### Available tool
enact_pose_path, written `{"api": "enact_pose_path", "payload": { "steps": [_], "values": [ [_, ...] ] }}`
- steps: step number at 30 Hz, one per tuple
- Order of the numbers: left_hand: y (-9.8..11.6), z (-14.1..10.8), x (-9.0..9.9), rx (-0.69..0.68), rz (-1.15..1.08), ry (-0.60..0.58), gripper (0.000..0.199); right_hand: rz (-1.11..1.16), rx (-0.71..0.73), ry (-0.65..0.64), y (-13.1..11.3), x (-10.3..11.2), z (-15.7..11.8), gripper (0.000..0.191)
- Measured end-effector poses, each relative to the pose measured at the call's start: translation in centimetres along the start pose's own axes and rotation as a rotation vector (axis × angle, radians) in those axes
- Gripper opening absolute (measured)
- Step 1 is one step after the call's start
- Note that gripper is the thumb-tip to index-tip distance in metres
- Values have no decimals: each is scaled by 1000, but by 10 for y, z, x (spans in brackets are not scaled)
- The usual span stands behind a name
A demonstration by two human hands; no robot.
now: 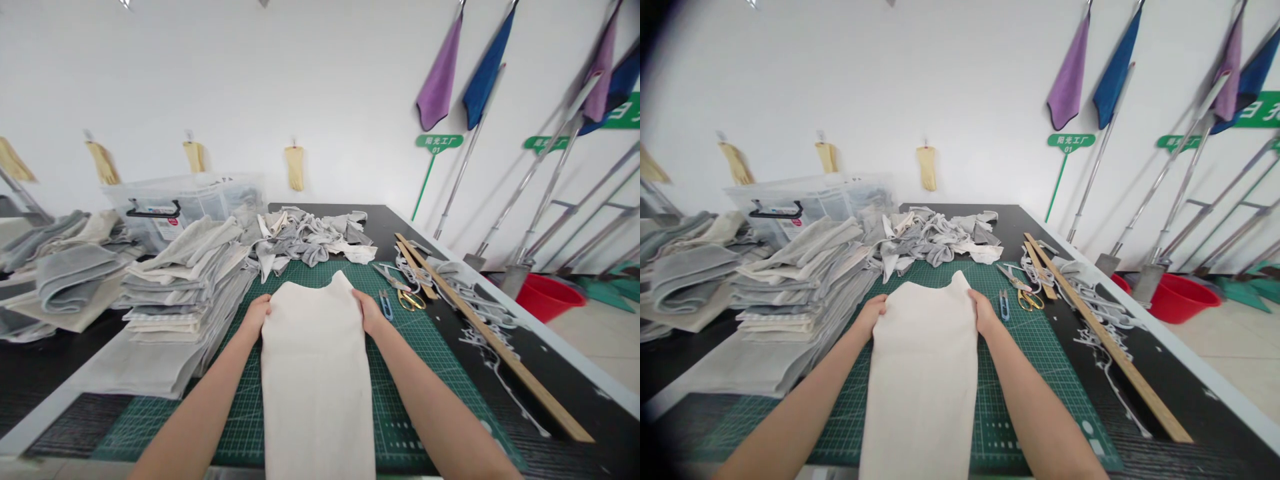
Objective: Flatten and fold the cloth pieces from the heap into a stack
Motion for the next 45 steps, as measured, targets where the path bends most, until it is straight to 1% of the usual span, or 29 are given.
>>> {"api": "enact_pose_path", "payload": {
  "steps": [3,5,9,14,18,25,38,45],
  "values": [
    [2,2,-3,-21,-4,10,14,-1,-15,-7,0,0,-2,25],
    [1,4,-5,-39,15,25,18,-4,-14,-6,0,1,-1,27],
    [0,5,-7,-75,75,20,25,-13,17,15,1,2,1,20],
    [0,3,-9,-131,139,-30,22,-26,57,47,2,2,3,17],
    [-2,3,-10,-151,165,-43,23,-36,60,45,2,2,4,17],
    [-5,6,-10,-150,172,-41,24,-42,68,30,2,3,4,16],
    [-10,8,-12,-161,159,-73,25,-35,105,25,1,1,3,13],
    [-8,5,-11,-134,113,-87,25,-43,126,16,2,3,6,16]
  ]
}}
Point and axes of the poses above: each hand's wrist, its own z-axis towards the middle knuckle, its own x-axis out of the back of the hand, y = z × x, the point moved 5 cm from there along z, towards the middle knuckle, and after that the axes turned 13 degrees about y, right-handed, at the moved point
